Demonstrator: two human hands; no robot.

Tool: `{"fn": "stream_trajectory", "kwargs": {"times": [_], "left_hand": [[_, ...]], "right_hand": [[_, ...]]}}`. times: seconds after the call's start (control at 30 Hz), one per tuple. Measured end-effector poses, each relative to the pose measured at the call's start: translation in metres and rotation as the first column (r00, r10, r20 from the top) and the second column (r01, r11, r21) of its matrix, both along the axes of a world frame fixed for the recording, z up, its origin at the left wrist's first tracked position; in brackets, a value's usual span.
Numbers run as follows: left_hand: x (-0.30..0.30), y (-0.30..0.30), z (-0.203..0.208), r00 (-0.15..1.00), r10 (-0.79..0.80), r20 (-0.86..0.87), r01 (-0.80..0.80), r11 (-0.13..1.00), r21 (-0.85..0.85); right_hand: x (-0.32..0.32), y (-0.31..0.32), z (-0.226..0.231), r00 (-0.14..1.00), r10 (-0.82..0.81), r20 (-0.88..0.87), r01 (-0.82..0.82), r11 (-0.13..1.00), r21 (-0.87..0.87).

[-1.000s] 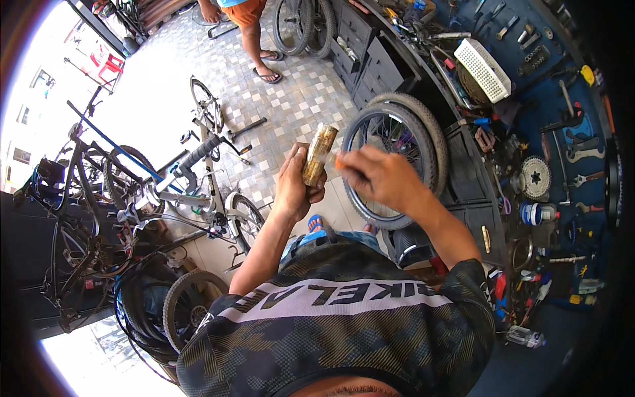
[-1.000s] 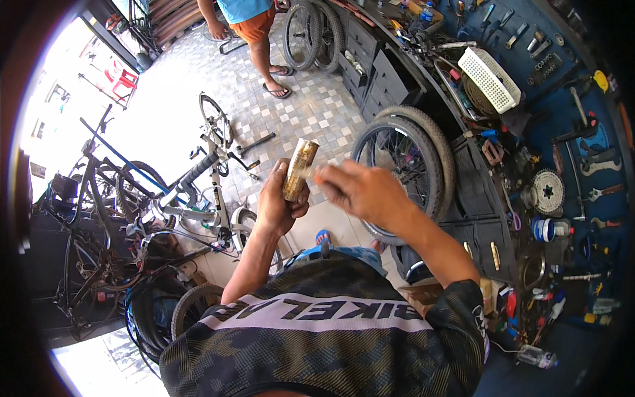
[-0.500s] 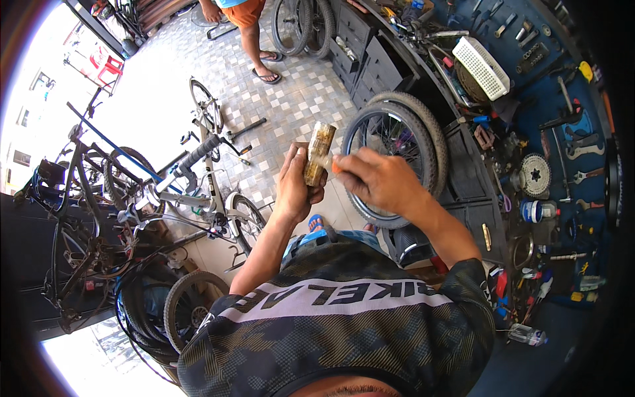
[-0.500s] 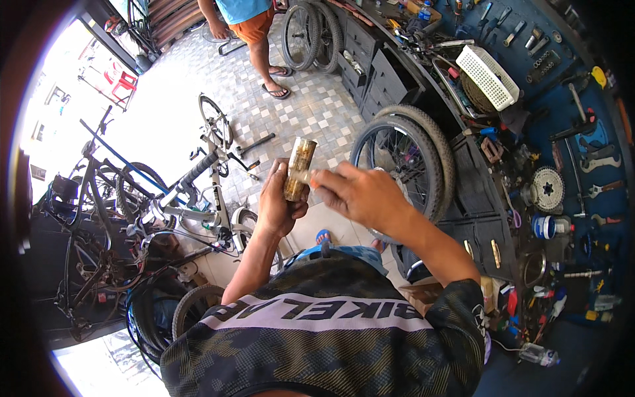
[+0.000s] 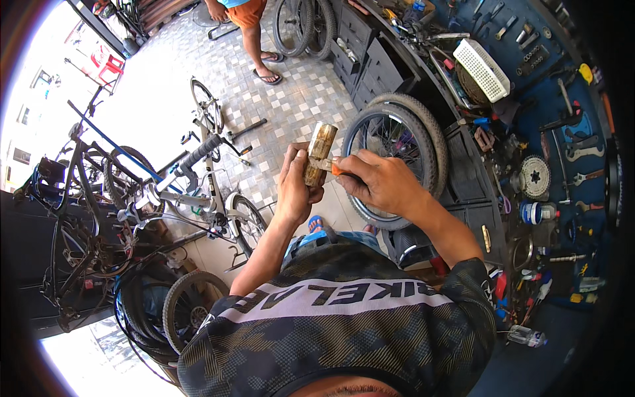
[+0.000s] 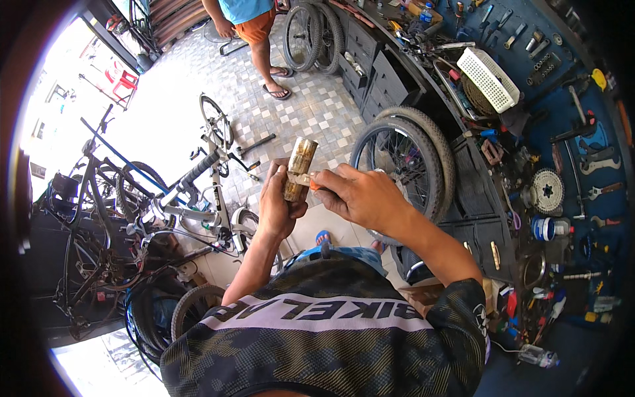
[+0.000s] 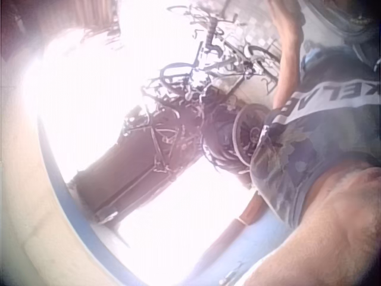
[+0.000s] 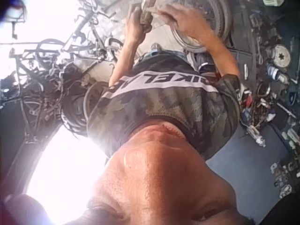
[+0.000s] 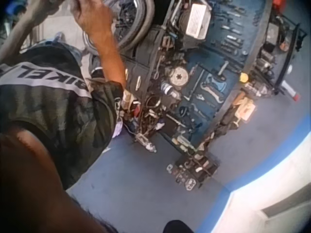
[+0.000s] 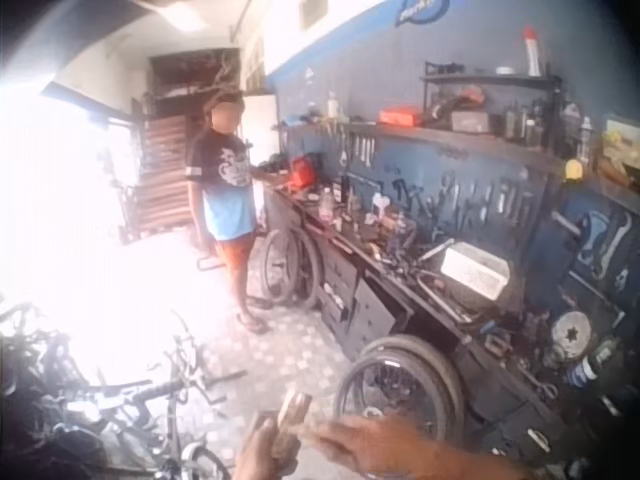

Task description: The person holds a cylindrical metal part and scrapes its surface with a small orange tool. After scraping, the person wipes the part with a dark cloth. The task is performed in a bicycle repair shop with multiple bicycles and tools visible.

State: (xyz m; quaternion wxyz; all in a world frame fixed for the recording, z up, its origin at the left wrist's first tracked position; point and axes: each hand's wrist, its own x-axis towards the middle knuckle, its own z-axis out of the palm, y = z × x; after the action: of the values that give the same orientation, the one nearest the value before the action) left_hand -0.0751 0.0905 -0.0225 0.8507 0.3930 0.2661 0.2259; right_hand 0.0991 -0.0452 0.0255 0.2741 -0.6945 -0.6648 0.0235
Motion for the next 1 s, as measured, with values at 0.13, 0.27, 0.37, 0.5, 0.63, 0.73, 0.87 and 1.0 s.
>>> {"fn": "stream_trajectory", "kwargs": {"times": [0.13,0.27,0.37,0.5,0.63,0.73,0.87,1.0], "left_hand": [[0.001,0.003,-0.001,1.0,-0.007,0.006,0.008,0.999,-0.031],[0.002,0.005,-0.001,1.0,-0.01,0.027,0.012,0.998,-0.059],[0.001,0.003,-0.002,0.999,-0.017,0.029,0.019,0.997,-0.08],[0.002,0.006,-0.002,0.998,-0.032,0.05,0.036,0.996,-0.086],[0.006,0.003,0.002,1.0,-0.027,0.015,0.028,0.997,-0.078],[0.003,0.005,0.002,0.998,-0.054,0.028,0.056,0.997,-0.052],[0.003,0.007,-0.003,0.998,-0.058,0.038,0.061,0.995,-0.084],[0.002,0.007,-0.004,0.998,-0.053,0.039,0.056,0.996,-0.073]], "right_hand": [[0.013,0.008,0.002,0.996,-0.057,-0.063,0.058,0.998,0.009],[0.001,0.001,0.002,1.0,-0.014,-0.028,0.013,1.0,-0.028],[0.017,0.01,0.002,0.993,-0.108,-0.053,0.109,0.994,0.022],[-0.003,-0.001,0.009,1.0,0.018,-0.019,-0.02,0.998,-0.06],[0.013,0.006,0.003,0.995,-0.088,-0.043,0.088,0.996,0.002],[0.002,0.001,-0.003,1.0,0.008,-0.017,-0.008,1.0,-0.006],[0.008,0.006,-0.001,0.996,-0.039,-0.083,0.043,0.997,0.056],[0.009,0.009,0.005,0.996,-0.024,-0.091,0.027,0.999,0.036]]}}
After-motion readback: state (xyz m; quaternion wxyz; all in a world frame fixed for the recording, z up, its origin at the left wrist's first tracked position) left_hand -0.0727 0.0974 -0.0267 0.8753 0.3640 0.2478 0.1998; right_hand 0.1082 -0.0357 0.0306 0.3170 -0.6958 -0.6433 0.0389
